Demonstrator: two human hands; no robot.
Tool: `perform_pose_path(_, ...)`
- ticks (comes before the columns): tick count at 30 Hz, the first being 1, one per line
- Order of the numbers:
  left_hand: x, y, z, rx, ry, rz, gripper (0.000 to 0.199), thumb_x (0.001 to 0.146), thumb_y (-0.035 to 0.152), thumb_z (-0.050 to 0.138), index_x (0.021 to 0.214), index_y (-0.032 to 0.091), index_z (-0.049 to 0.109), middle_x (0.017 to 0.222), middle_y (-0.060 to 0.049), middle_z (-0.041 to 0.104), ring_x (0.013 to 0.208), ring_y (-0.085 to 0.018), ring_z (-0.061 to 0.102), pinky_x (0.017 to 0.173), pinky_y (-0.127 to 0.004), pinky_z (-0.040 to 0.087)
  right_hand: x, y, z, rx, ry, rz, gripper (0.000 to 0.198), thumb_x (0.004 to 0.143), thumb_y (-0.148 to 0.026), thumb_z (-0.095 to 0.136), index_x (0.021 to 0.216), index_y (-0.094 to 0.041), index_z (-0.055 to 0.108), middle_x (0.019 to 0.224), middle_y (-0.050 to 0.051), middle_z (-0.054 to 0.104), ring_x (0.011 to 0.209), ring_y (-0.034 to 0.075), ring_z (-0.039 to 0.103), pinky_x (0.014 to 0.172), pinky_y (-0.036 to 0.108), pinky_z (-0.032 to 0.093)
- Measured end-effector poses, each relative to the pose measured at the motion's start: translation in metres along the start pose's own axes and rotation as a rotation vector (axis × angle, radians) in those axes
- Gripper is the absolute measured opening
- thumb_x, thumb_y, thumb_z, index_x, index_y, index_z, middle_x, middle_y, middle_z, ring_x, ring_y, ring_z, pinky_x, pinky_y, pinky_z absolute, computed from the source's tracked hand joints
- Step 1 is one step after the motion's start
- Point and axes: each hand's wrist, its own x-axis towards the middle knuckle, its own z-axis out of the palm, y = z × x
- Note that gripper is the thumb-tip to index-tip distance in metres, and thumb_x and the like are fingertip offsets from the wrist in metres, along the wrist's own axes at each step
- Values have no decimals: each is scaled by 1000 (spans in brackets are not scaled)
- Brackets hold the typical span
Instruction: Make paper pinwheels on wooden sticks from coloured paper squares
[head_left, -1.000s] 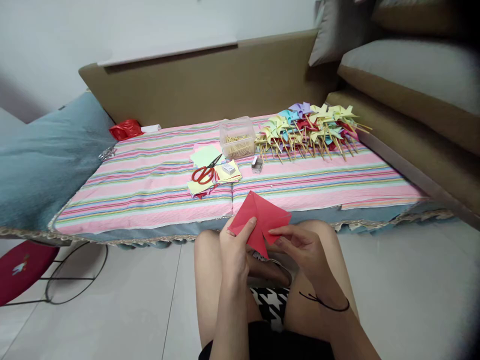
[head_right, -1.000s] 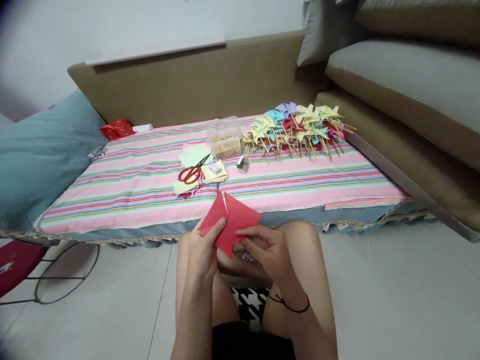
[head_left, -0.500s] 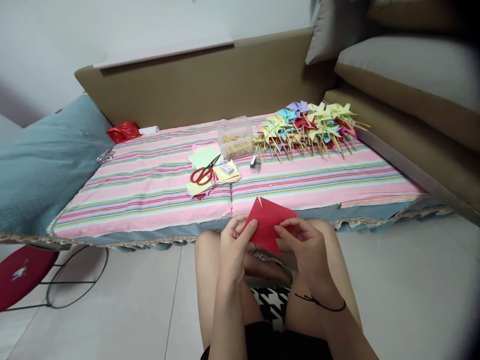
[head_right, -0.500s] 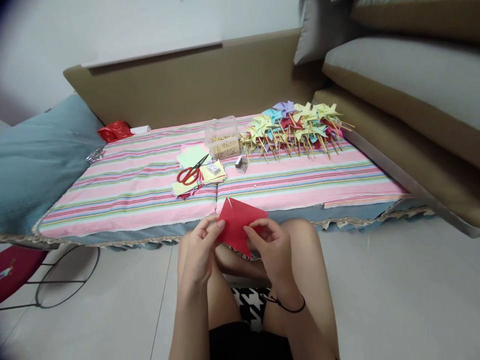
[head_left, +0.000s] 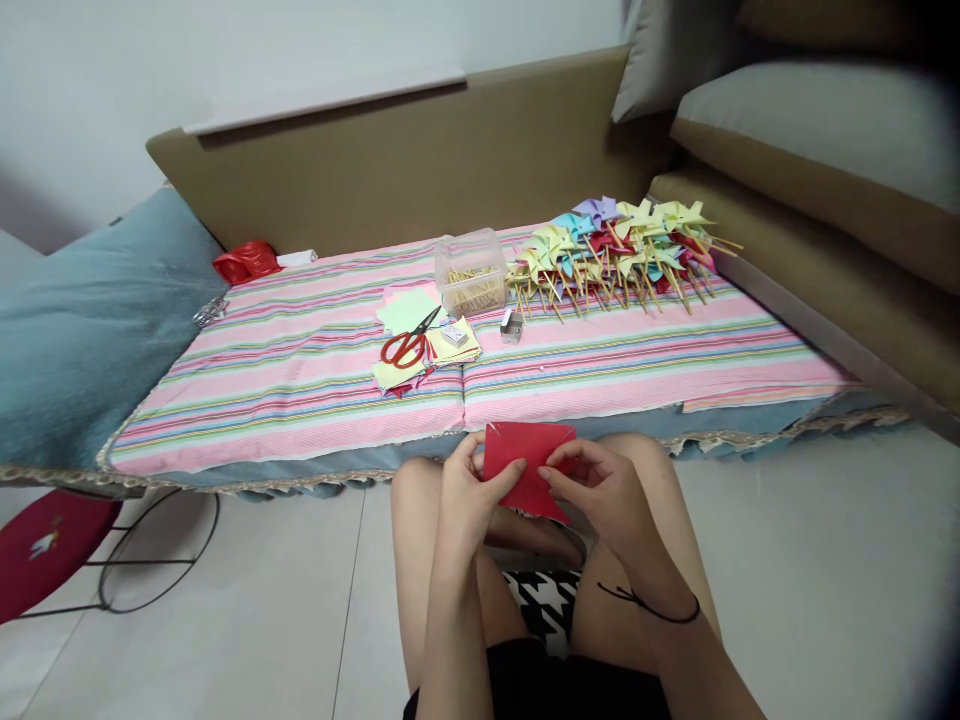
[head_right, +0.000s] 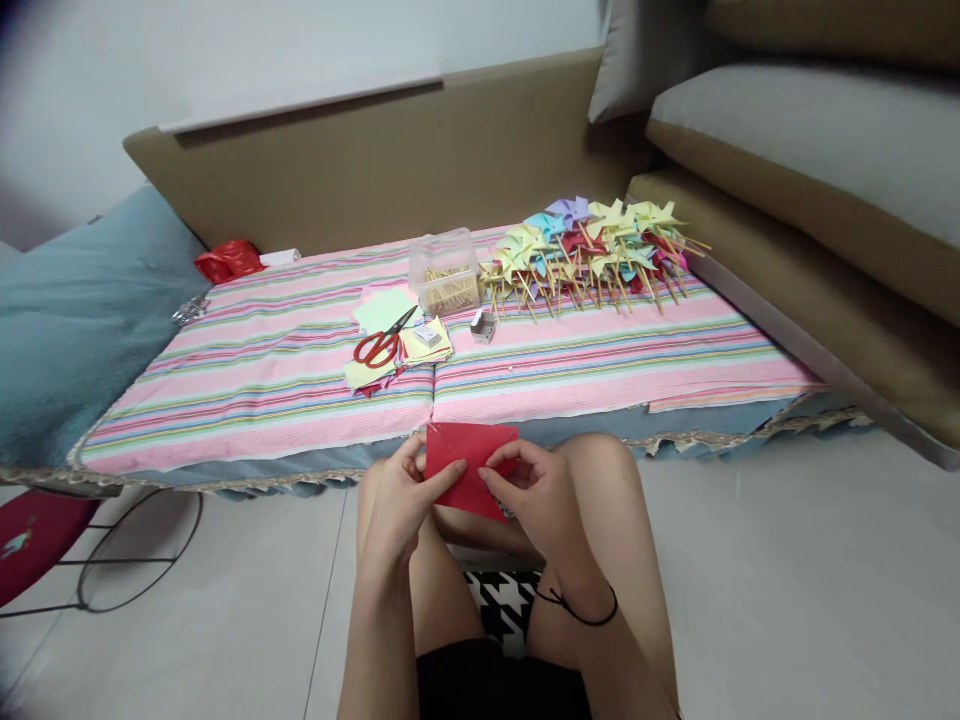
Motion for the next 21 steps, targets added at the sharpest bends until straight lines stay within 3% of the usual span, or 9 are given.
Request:
perform_pose_path(14,1,-2,4,4,32,6,32,63,27,77,84,20,55,59,4,70,47,-14,62,50,-24,50,1,1,1,-13,64,-55,24,65,-34,78,74,-19,62,74,2,65,67,17,62,58,27,52)
perform_pose_path(17,1,-2,8,-28,45,7,33,63,28,78,85,20,56,64,2,71,51,-16,64,54,-26,52,0,-1,3,116,65,-52,39,68,-31,77,101,-23,58,88,3,70,78,18,66,70,30,55)
perform_pose_path(19,2,-3,10,-84,68,7,35,62,28,79,89,20,57,67,2,72,55,-17,66,58,-28,53,0,-3,4,216,72,-33,63,69,-29,77,122,-27,44,92,2,71,82,19,67,75,33,55)
perform_pose_path(21,2,-3,13,-147,100,14,39,62,27,79,92,20,56,67,1,72,57,-17,67,59,-29,53,0,-4,6,267,65,9,76,68,-30,78,131,-28,34,89,2,72,82,20,68,76,35,56)
